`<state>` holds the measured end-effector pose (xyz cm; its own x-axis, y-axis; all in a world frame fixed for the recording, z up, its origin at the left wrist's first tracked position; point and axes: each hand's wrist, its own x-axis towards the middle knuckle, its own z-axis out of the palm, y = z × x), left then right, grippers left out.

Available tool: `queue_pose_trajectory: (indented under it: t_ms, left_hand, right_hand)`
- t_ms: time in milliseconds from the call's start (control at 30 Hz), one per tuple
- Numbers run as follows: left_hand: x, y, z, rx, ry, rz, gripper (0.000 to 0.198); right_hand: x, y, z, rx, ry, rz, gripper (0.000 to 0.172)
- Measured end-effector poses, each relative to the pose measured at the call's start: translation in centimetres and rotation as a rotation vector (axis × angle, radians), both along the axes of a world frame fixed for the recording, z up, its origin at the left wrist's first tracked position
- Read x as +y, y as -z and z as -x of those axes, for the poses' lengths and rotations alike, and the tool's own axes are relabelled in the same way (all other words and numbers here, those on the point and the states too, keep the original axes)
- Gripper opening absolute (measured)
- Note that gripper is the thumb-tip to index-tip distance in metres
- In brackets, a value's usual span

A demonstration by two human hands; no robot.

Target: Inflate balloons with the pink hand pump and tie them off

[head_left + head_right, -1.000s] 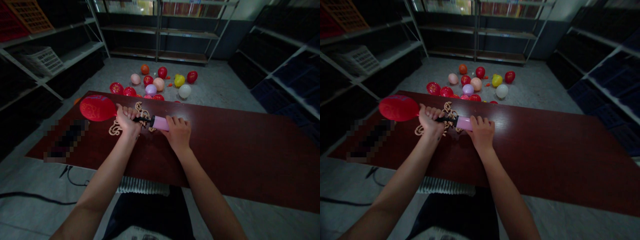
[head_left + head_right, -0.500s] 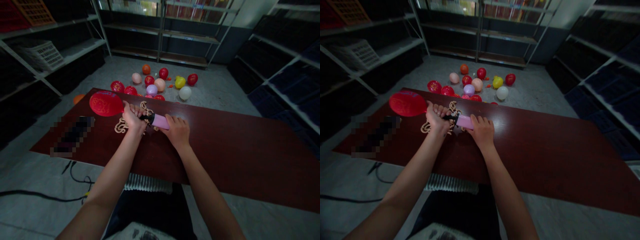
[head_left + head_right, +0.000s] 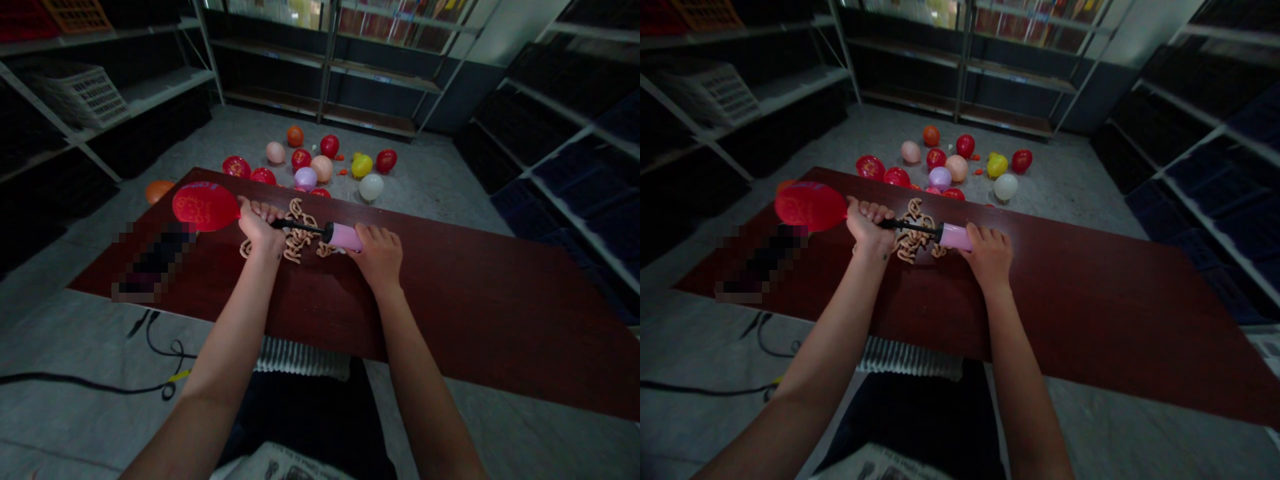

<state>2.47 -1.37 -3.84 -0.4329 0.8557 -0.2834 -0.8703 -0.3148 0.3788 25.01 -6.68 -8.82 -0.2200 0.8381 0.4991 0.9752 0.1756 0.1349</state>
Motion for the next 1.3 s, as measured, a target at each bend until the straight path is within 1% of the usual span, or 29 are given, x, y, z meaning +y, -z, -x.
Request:
queue_pose_trajectory:
  t_ms: [100,300,467,700,867,967,1133,1200,1300]
  left_hand:
    - [0.0,-0.1,1.1,-0.004,-0.011,-0.016,0.055]
    - [-0.3,-0.6,2.4,0.016,0.004,-0.048,0.054]
    - [-0.8,-0.8,2.2,0.009,0.006,-0.050,0.054]
    - [-0.3,-0.1,1.8,-0.017,-0.043,-0.025,0.053]
    - [0.0,0.6,0.3,0.034,-0.031,-0.016,0.053]
    - [-0.4,0.9,-1.6,0.100,0.005,-0.014,0.055]
    - [-1.0,0.9,-4.7,0.162,0.068,-0.013,0.060]
    - [-1.0,0.9,-5.1,0.183,0.081,-0.012,0.061]
    - [-0.6,1.0,-4.8,0.199,0.081,0.008,0.062]
  right_hand:
    - [0.1,-0.1,-1.1,0.009,0.012,-0.014,0.041]
    - [0.0,-0.5,-2.9,0.031,0.067,-0.036,0.043]
    - [-0.5,-0.6,-2.4,0.102,0.061,0.004,0.039]
    - [-0.9,-1.0,-1.7,0.125,0.078,0.050,0.034]
    - [-1.1,-1.1,-0.7,0.124,0.037,0.076,0.032]
    - [-1.4,-1.1,0.6,0.120,0.014,0.108,0.032]
    - [-1.4,-0.6,2.4,0.138,-0.020,0.146,0.039]
    - [-1.2,-0.4,2.6,0.140,-0.030,0.152,0.038]
    - [-0.8,-0.2,2.6,0.139,-0.028,0.139,0.037]
